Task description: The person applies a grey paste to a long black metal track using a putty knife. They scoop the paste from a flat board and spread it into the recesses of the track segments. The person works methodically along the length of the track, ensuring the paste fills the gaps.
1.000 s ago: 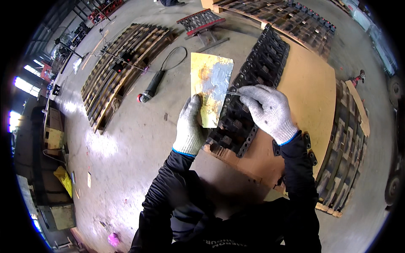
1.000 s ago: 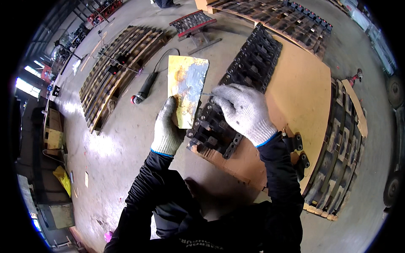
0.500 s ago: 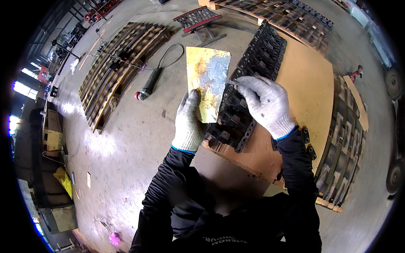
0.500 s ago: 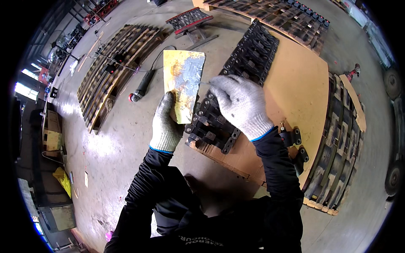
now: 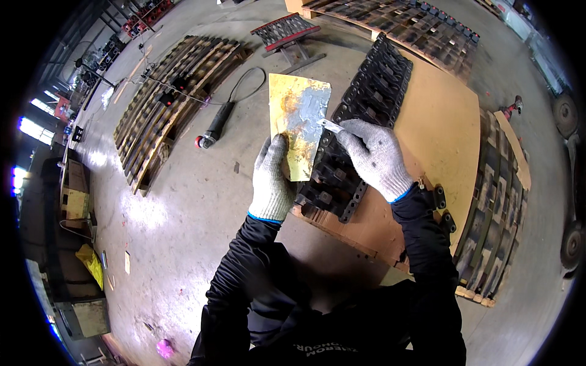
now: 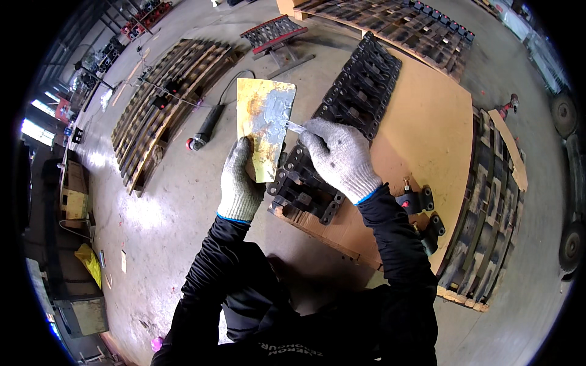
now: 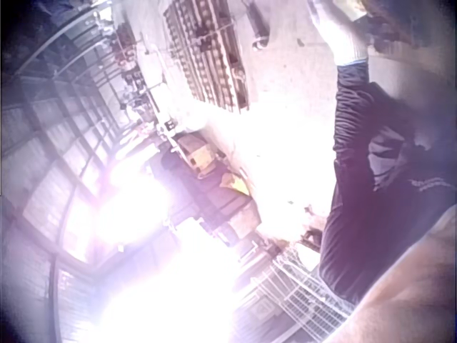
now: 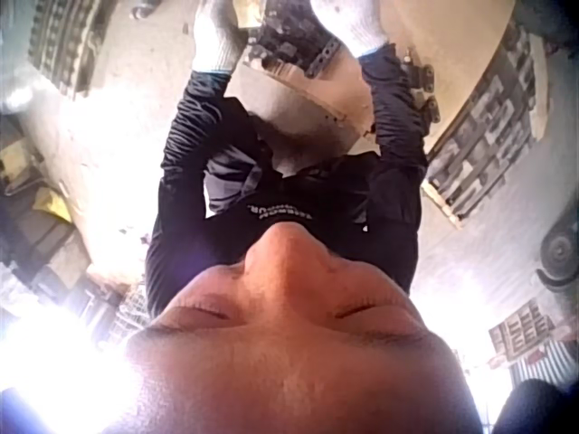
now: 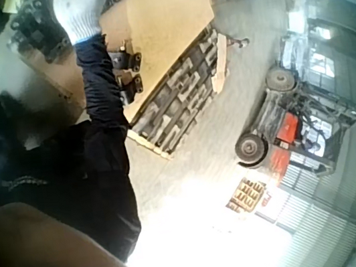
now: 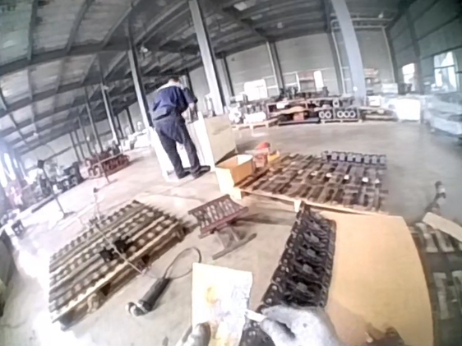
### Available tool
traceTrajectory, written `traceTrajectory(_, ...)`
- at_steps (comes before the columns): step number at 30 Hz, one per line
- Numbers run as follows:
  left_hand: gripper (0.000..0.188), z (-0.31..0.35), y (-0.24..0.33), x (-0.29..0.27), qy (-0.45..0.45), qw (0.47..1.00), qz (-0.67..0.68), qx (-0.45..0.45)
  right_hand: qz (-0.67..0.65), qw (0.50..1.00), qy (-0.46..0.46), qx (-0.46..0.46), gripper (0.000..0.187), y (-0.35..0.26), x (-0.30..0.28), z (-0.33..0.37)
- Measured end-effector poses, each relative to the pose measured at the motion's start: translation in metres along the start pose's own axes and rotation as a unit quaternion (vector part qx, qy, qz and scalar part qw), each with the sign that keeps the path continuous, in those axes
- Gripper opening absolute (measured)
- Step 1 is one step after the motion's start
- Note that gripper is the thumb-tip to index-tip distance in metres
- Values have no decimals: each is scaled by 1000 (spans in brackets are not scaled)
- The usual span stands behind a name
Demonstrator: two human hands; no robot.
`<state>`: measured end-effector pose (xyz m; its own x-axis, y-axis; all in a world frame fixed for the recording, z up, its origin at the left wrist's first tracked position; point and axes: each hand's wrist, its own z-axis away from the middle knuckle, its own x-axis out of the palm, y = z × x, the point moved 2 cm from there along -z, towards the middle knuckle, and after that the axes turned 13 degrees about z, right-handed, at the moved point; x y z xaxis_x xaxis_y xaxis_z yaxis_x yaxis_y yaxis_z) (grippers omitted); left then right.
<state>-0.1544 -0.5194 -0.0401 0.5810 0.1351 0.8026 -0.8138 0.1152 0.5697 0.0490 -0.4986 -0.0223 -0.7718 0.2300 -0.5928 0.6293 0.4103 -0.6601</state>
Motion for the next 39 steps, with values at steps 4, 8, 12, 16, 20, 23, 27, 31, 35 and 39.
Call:
traceTrajectory(4,46,-2,-2,4,-15,1000,11,1,27,997,63,-42,13,-2,-6,-4)
traceTrajectory(8,45,3,-1,8,-14,1000,-5,13,46,995,78,-37,11,-5,-9,-7)
traceTrajectory(12,42,3,-1,7,-1,1000,-20,22,-24,999,33,25,13,8,4,-1)
traceTrajectory(16,41,2,-3,2,2,999,-21,29,-20,999,27,8,14,15,12,5)
traceTrajectory(20,41,2,-1,0,4,999,-19,27,17,999,-30,3,15,2,8,4)
traceTrajectory(23,41,1,-1,3,-4,1000,-9,22,-3,999,-27,-21,17,8,8,1)
traceTrajectory(27,41,1,-2,5,-4,1000,-7,26,-23,1000,-2,7,18,4,1,-6)
traceTrajectory(31,40,2,-4,11,-20,999,-10,30,-5,1000,29,-1,18,7,-2,-6)
traceTrajectory(35,39,4,-4,11,-22,999,-8,33,-49,994,-67,66,19,15,8,4)
traceTrajectory(39,37,2,-4,8,-12,999,-16,31,-65,996,-53,7,17,17,11,5)
